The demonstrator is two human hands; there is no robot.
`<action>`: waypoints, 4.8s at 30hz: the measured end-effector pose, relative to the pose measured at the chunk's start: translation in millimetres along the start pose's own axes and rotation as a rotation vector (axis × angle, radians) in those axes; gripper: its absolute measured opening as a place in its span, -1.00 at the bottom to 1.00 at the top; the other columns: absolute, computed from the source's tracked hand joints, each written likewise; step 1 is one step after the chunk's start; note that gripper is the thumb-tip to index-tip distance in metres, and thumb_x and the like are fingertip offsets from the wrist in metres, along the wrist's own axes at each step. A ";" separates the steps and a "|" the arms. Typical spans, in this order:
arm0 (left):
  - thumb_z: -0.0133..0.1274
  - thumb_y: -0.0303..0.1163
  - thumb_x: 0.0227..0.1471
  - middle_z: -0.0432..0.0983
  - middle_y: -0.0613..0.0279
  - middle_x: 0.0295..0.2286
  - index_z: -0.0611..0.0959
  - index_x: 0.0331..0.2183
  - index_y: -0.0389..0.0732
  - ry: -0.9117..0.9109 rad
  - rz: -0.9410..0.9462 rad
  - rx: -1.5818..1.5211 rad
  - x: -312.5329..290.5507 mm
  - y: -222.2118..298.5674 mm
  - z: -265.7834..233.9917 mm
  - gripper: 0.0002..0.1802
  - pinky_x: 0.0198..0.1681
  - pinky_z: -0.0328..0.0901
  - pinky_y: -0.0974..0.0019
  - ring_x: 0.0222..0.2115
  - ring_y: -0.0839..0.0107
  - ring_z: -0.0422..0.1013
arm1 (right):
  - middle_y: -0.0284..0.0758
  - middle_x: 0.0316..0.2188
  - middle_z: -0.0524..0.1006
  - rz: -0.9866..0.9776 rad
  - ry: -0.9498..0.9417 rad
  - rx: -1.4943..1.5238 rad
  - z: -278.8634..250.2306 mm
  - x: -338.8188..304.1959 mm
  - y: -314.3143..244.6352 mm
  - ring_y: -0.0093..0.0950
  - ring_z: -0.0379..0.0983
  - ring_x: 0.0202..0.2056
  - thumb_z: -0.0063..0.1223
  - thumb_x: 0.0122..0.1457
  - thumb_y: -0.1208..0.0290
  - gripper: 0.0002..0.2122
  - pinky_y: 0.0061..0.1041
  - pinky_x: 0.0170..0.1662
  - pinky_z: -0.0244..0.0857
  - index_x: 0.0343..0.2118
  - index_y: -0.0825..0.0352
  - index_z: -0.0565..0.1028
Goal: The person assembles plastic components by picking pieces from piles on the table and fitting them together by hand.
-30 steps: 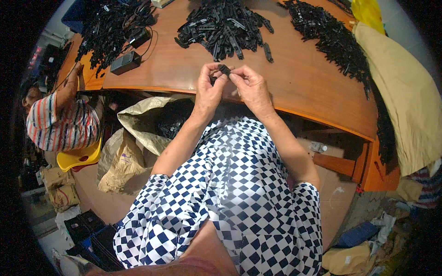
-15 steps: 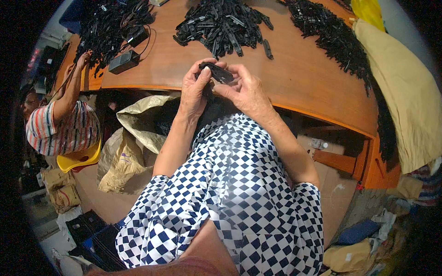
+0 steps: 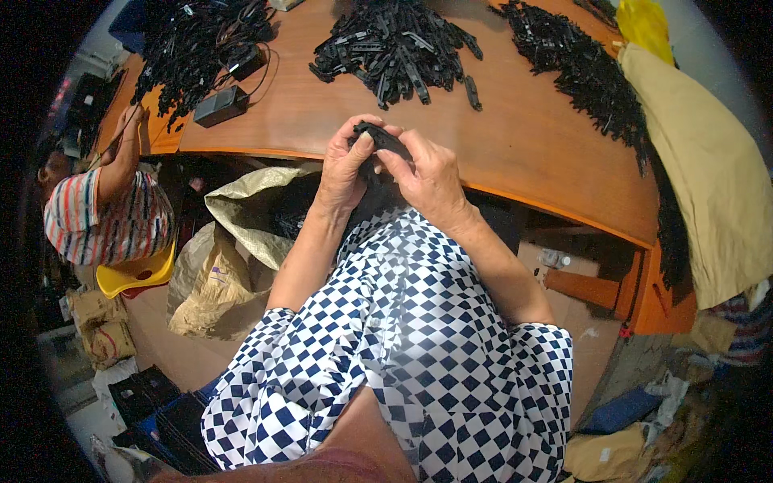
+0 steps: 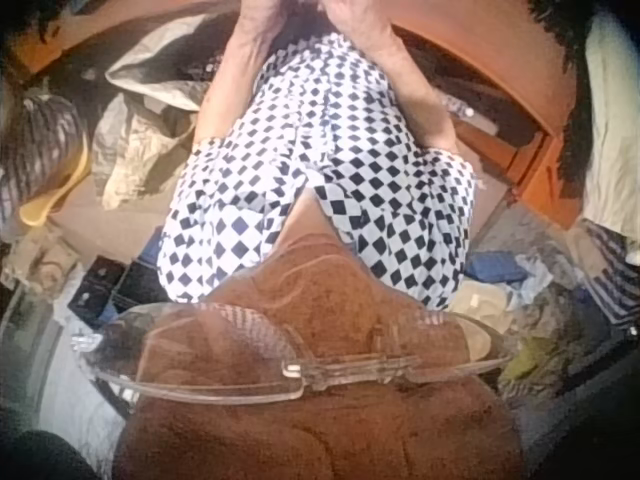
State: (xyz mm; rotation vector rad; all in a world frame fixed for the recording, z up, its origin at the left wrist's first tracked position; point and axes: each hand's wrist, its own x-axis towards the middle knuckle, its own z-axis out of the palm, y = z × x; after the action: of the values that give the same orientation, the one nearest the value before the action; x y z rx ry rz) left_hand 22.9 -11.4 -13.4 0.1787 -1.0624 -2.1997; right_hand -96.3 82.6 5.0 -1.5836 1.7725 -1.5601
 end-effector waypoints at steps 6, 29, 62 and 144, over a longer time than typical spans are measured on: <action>0.06 -0.29 0.08 0.44 0.05 -0.12 0.47 -0.14 -0.25 -0.051 -0.068 -0.098 -3.0 4.8 5.5 -0.67 -0.20 0.43 0.33 -0.22 0.36 0.46 | -0.23 -0.53 0.50 -0.171 0.006 -0.145 -7.1 -1.0 -5.5 -0.47 0.47 -0.58 0.11 0.06 0.51 -0.79 -0.53 -0.53 0.32 -0.24 0.42 0.43; 0.11 -0.29 0.05 0.50 0.17 -0.20 0.49 -0.17 -0.19 0.034 -0.026 -0.075 -10.2 -4.4 6.9 -0.68 -0.52 0.27 0.62 -0.40 0.63 0.40 | -0.19 -0.50 0.54 -0.152 0.045 -0.114 -1.5 -6.8 -9.5 -0.40 0.54 -0.49 0.12 0.06 0.54 -0.82 -0.53 -0.47 0.37 -0.26 0.41 0.46; 0.08 -0.17 -0.04 0.48 0.08 -0.46 0.53 -0.40 -0.20 0.611 0.251 1.856 -123.3 59.0 -135.9 -0.72 -0.39 0.29 0.10 -0.41 0.10 0.43 | -0.37 -0.57 0.43 0.306 0.200 -0.137 -113.1 -32.9 97.0 -0.64 0.31 -0.57 -0.11 0.26 0.39 -0.81 -0.63 -0.48 0.23 -0.38 0.42 0.42; 0.06 -0.48 0.00 0.46 0.09 -0.61 0.57 -0.47 -0.28 0.318 0.146 1.269 4.5 -0.1 -58.8 -0.92 -0.50 0.30 0.36 -0.61 0.34 0.41 | -0.18 -0.53 0.43 0.224 0.131 -0.708 -86.1 -57.9 52.7 -0.19 0.39 -0.46 0.02 0.09 0.47 -0.91 -0.29 -0.38 0.25 -0.49 0.34 0.41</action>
State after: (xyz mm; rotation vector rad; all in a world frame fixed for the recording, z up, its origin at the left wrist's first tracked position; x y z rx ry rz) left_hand 42.6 -52.0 -51.3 0.9117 -2.0130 -1.0246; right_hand -170.5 164.4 -31.3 -1.4800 2.6643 -0.9961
